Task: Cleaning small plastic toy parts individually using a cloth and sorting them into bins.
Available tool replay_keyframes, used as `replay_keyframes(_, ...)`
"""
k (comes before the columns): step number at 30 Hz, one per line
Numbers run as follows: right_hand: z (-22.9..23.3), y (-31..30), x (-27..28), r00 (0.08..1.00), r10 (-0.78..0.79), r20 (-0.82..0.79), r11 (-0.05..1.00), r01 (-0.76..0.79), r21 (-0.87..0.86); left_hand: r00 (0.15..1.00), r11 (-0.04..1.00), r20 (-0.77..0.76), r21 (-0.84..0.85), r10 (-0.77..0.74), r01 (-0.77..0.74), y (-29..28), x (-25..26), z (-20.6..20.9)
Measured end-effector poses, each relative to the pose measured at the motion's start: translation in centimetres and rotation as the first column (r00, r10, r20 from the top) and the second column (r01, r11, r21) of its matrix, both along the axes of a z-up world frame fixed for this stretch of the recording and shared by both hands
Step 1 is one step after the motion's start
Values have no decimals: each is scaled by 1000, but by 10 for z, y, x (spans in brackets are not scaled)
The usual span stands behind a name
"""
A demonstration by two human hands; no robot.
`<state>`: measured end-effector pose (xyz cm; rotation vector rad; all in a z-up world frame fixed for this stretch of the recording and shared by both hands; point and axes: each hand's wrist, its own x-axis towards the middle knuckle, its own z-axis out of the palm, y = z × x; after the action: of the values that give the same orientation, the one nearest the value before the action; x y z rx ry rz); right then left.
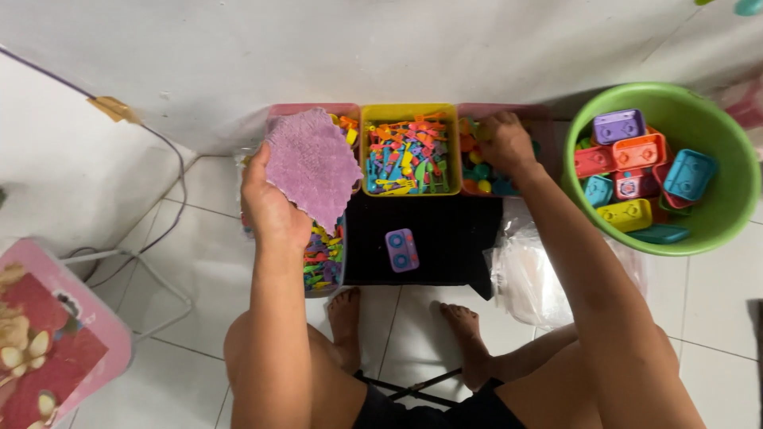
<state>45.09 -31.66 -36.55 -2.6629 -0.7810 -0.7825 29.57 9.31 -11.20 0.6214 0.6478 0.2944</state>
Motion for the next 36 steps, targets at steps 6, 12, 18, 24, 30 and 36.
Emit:
replay_keyframes(6,2,-6,-10,925,-251,-284,958,279,64,999,998,7,-30,53,-53,25,-5,4)
replay_keyframes(12,31,-5,-17,882,-321,-345,936,352,30,997,997,-29,-26,78,-78,5,-8,10)
replay_keyframes(18,81,7,-38,846,-288,-448,952,306,-35,999,999,15,-3,-52,52,-8,-11,3)
replay_keyframes(24,55,1,-49,835,-247,-491,945,95,-314,998,998,41,-16,-56,57,-20,-14,8)
replay_keyframes(30,57,19,-56,809,-128,-574,981,18,-193,997,997,39,-19,-72,73,-24,-18,11)
replay_keyframes(36,40,17,-55,853,-218,-474,948,70,-310,996,995,58,-57,-73,76,-33,-22,19)
